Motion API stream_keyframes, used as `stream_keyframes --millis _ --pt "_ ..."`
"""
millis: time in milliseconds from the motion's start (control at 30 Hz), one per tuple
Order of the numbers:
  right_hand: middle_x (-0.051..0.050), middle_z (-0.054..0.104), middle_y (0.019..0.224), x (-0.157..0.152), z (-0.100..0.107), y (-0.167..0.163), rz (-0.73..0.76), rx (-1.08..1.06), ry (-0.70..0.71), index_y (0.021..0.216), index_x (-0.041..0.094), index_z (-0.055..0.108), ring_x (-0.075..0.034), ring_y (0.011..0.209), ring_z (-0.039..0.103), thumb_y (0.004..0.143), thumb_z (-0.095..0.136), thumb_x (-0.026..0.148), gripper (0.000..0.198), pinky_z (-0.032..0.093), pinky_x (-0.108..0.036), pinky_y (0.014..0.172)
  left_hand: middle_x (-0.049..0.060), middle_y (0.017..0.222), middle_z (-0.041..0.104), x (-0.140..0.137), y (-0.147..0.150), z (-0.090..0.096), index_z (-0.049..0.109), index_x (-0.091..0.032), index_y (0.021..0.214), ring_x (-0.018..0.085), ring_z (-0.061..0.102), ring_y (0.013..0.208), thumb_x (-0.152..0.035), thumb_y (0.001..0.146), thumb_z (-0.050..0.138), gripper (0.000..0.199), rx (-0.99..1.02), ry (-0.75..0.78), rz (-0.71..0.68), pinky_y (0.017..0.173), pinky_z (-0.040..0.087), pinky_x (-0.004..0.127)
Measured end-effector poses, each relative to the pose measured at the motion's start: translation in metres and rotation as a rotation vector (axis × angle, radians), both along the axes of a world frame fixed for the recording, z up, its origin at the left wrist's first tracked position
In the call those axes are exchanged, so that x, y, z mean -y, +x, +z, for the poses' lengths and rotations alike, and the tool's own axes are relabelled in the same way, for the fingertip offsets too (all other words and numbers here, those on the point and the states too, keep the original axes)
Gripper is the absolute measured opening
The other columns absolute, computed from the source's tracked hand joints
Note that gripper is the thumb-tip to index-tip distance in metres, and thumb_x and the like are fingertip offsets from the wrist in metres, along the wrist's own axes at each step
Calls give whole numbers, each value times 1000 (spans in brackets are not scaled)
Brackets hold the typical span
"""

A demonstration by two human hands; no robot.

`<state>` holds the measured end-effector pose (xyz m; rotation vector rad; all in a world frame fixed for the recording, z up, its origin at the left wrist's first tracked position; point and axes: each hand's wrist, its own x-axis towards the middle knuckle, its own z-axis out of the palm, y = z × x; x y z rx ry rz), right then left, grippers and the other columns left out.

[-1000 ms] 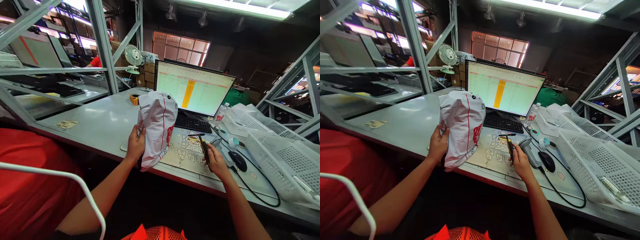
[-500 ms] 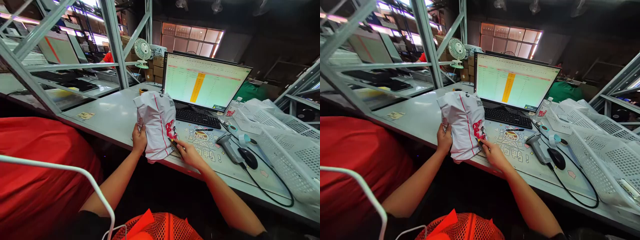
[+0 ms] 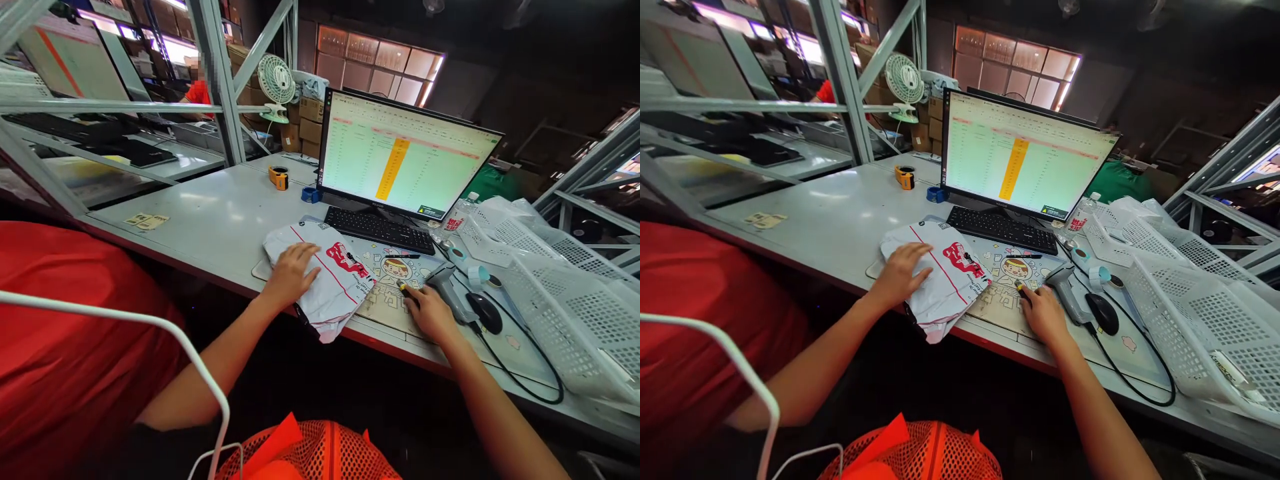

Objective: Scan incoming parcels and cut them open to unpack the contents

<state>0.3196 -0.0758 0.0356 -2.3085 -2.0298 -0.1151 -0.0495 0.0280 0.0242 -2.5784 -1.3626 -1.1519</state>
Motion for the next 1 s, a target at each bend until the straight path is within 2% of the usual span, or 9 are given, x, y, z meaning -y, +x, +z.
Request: stream_keyframes --millis 67,100,233,333,467,567,700,867,1000 --pt "-16 68 128 -10 7 -8 49 -90 100 143 23 68 -32 119 64 104 50 34 44 53 -43 102 12 143 63 -18 6 1 65 -22 140 30 53 136 -28 102 53 39 -138 -63 -261 116 41 50" --pt "-15 68 129 -17 11 -16 96 -160 161 140 22 69 -31 120 64 103 50 34 43 52 -43 105 12 139 65 -27 9 -1 68 -22 135 30 55 132 -27 103 54 36 -181 -94 -325 114 44 49" --pt "-12 71 130 -56 25 -71 385 -489 304 131 20 72 -27 119 66 102 51 32 38 51 -43 108 13 124 71 -44 21 -13 76 -18 118 28 61 118 -27 104 53 28 -205 -123 -366 105 47 45" --pt "-11 71 133 -90 22 -120 511 -615 248 132 19 71 -24 124 66 99 51 21 39 49 -40 112 12 115 73 -41 24 -19 76 -17 113 27 61 112 -26 106 49 29 -204 -80 -345 101 47 43" --pt "-14 65 143 -121 0 -160 496 -592 69 142 13 64 -24 133 61 98 45 11 47 43 -41 118 12 111 71 -38 22 -18 73 -15 110 28 58 109 -27 108 44 31 -215 -61 -349 97 46 43" --pt "-15 65 144 -124 -17 -161 503 -541 -6 145 12 60 -24 132 61 103 40 12 47 43 -41 118 12 107 69 -36 19 -16 70 -15 103 27 56 107 -22 105 43 28 -210 -63 -423 97 45 42" --pt "-14 64 146 -114 -23 -152 533 -527 -31 148 14 58 -21 133 61 105 39 15 46 43 -37 117 10 94 67 -24 19 -8 64 -17 84 26 55 102 -13 92 46 20 -190 -31 -548 97 44 41" --pt "-12 62 149 -101 -20 -151 516 -590 -33 146 15 63 -21 140 57 108 39 22 45 40 -37 120 6 76 59 24 -2 0 48 -21 70 23 55 87 -14 90 43 23 -127 -66 -656 89 45 39" --pt "-12 62 149 -92 -10 -155 493 -575 -94 149 16 60 -24 138 58 108 47 35 47 40 -36 118 4 70 54 58 -33 2 42 -21 67 21 53 78 -15 94 42 28 -157 -125 -657 83 44 37"
